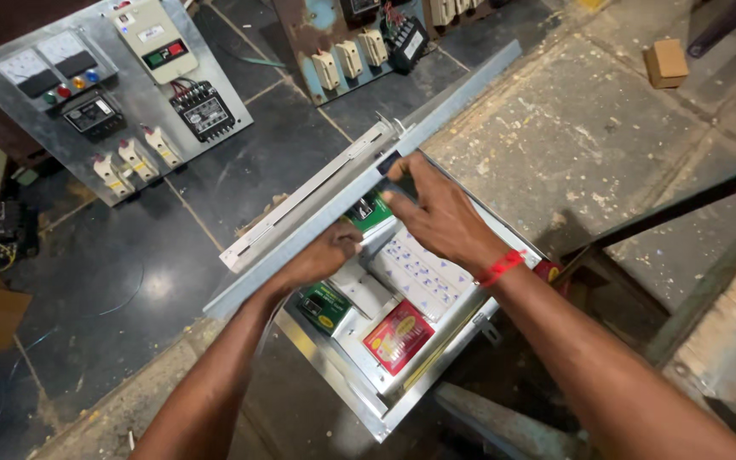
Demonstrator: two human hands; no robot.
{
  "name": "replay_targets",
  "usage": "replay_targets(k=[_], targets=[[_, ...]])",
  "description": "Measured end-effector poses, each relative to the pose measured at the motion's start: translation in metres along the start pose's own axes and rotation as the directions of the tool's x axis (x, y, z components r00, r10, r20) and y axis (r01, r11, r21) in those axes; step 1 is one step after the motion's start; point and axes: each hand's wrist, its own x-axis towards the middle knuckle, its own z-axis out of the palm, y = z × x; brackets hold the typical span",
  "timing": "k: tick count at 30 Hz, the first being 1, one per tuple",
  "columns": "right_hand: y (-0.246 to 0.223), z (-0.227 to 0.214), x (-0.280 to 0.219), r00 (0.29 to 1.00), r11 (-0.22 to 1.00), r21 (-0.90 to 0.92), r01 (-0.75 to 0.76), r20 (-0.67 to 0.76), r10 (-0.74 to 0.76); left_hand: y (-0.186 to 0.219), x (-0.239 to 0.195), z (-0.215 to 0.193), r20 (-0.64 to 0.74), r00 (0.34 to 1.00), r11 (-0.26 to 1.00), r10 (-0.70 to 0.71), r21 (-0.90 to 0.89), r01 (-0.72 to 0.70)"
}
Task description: The person unboxes various electrical components, including meters and terminal blocks, and places them onto a metal mounting plate alongside a bundle of multicolored wires.
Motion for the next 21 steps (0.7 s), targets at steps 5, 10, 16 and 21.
replay_targets(k=[5, 10, 16, 21], targets=[[0.003, -0.007, -0.003, 0.999, 0.997, -0.068, 0.025, 0.042, -0.022, -0.122, 0.020, 0.086, -0.605, 0.756, 0.960, 0.251, 0.256, -0.114], [0.004, -0.006, -0.004, 0.966, 0.965, -0.056, 0.258, 0.049, -0.255, -0.198, 0.040, 0.191, -0.295, 0.884, 0.880, -0.364, 0.203, 0.430], [0.001, -0.012, -0.004, 0.984, 0.983, -0.103, 0.151, 0.114, -0.139, -0.221, 0.041, 0.217, -0.211, 0.939, 0.782, -0.273, 0.520, 0.344], [0.002, -0.012, -0.006, 0.964, 0.957, -0.138, 0.254, 0.113, -0.239, -0.221, 0.049, 0.207, -0.518, 0.855, 0.907, -0.017, 0.352, 0.232]])
